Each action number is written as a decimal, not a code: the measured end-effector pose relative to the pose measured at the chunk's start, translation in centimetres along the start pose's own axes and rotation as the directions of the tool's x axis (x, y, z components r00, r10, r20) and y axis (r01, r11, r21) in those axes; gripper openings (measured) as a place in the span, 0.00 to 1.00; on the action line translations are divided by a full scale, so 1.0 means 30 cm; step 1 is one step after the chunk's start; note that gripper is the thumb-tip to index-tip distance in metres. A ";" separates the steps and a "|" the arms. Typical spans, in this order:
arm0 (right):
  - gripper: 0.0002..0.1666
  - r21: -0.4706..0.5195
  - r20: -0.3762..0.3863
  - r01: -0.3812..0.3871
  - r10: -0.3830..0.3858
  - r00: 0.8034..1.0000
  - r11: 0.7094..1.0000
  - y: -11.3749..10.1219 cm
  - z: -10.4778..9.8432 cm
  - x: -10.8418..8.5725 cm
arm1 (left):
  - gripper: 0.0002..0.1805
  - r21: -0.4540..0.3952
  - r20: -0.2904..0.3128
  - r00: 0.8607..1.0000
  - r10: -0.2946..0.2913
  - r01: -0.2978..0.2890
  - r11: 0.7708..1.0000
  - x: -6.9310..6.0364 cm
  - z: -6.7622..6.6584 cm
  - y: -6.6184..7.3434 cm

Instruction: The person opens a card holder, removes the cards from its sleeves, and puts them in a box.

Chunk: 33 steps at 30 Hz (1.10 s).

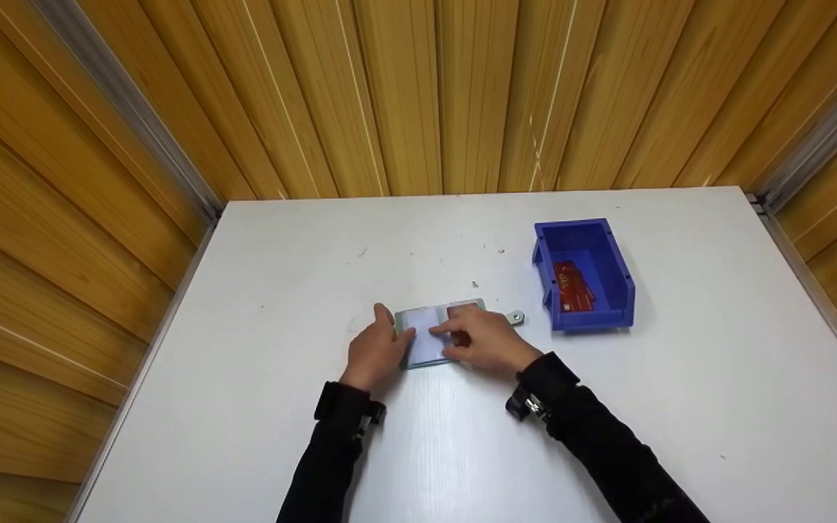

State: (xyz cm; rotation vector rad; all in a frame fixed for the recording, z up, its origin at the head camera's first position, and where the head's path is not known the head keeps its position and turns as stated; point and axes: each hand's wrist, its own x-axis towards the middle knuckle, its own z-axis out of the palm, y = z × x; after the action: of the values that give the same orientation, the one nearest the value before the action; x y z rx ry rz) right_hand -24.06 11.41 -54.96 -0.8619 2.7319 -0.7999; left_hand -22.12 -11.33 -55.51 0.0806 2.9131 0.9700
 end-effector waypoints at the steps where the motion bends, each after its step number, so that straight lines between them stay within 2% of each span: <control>1: 0.26 -0.015 0.003 0.003 -0.002 1.000 1.000 0.000 0.001 -0.001 | 0.19 0.016 0.006 1.000 0.007 -0.008 1.000 -0.001 0.002 0.001; 5: 0.32 -0.023 -0.008 0.000 0.000 1.000 1.000 0.006 -0.004 -0.005 | 0.17 0.052 0.021 0.999 0.031 -0.032 0.998 -0.003 0.004 0.004; 13: 0.41 0.015 -0.066 -0.053 0.054 0.996 0.998 0.079 -0.039 -0.026 | 0.16 0.046 0.018 0.999 0.033 -0.034 0.998 0.001 0.002 0.010; 18: 0.49 0.016 -0.039 -0.148 0.149 0.988 0.989 0.121 -0.063 -0.044 | 0.16 0.053 0.025 0.999 0.019 -0.021 0.998 0.001 0.002 0.010; 21: 0.51 0.026 -0.025 -0.172 0.172 0.985 0.985 0.136 -0.075 -0.051 | 0.16 0.056 0.023 1.000 0.020 -0.021 0.998 -0.001 0.002 0.011; 28: 0.53 0.079 0.001 -0.182 0.183 0.983 0.980 0.157 -0.093 -0.060 | 0.17 0.078 0.020 1.000 0.022 -0.024 0.997 -0.004 0.001 0.015; 33: 0.53 0.078 0.011 -0.190 0.190 0.982 0.979 0.157 -0.093 -0.062 | 0.16 0.084 -0.010 0.999 0.038 -0.037 0.996 -0.008 0.005 0.019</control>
State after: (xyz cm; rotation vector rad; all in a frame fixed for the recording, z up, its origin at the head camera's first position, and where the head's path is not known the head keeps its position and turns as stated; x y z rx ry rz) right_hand -25.68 16.96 -55.16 -0.5753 2.7069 -0.8583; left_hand -21.86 -10.80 -55.27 0.1350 2.9731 0.8559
